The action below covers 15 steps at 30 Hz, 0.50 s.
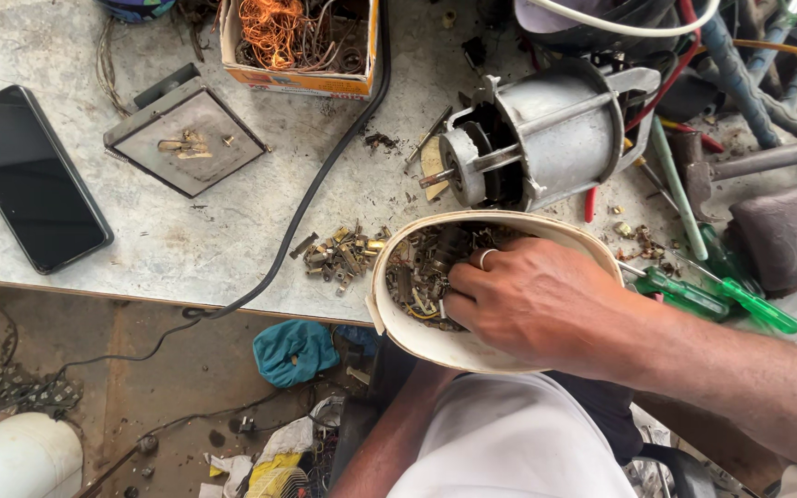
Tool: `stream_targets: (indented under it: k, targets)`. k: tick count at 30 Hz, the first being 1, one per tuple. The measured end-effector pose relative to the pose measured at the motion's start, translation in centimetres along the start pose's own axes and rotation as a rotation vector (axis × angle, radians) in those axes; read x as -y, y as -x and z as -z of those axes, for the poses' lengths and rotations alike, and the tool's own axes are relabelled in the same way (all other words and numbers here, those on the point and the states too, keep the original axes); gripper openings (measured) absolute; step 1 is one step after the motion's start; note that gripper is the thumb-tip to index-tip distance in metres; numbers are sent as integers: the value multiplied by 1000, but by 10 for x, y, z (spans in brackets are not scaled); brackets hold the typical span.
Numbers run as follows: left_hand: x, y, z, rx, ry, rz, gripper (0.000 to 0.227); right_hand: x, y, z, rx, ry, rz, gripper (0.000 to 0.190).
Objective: The person sorts small metal parts and debris from a white bowl into a small cardboard box on a cluttered workbench. They use their hands to pick up and transfer the items, occasionally using pliers to handle specific pieces.
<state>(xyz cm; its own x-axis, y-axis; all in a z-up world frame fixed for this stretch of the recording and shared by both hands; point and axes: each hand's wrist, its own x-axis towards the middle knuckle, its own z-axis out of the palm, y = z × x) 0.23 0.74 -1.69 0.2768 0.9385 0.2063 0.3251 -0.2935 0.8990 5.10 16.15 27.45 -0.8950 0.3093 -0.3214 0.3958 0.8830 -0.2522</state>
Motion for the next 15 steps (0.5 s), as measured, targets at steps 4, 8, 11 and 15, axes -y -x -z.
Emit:
stream_targets:
  k: [4, 8, 11, 15]
  targets:
    - [2, -1, 8, -3, -6, 9, 40, -2, -3, 0, 11, 61, -8, 11]
    - [3, -2, 13, -8, -4, 12, 40, -4, 1, 7, 96, 84, -79, 7]
    - [2, 1, 13, -9, 2, 22, 40, -5, 7, 9, -38, 72, -68, 14]
    - [1, -3, 11, -9, 22, 22, 40, -5, 3, 5, 113, -57, -73, 14]
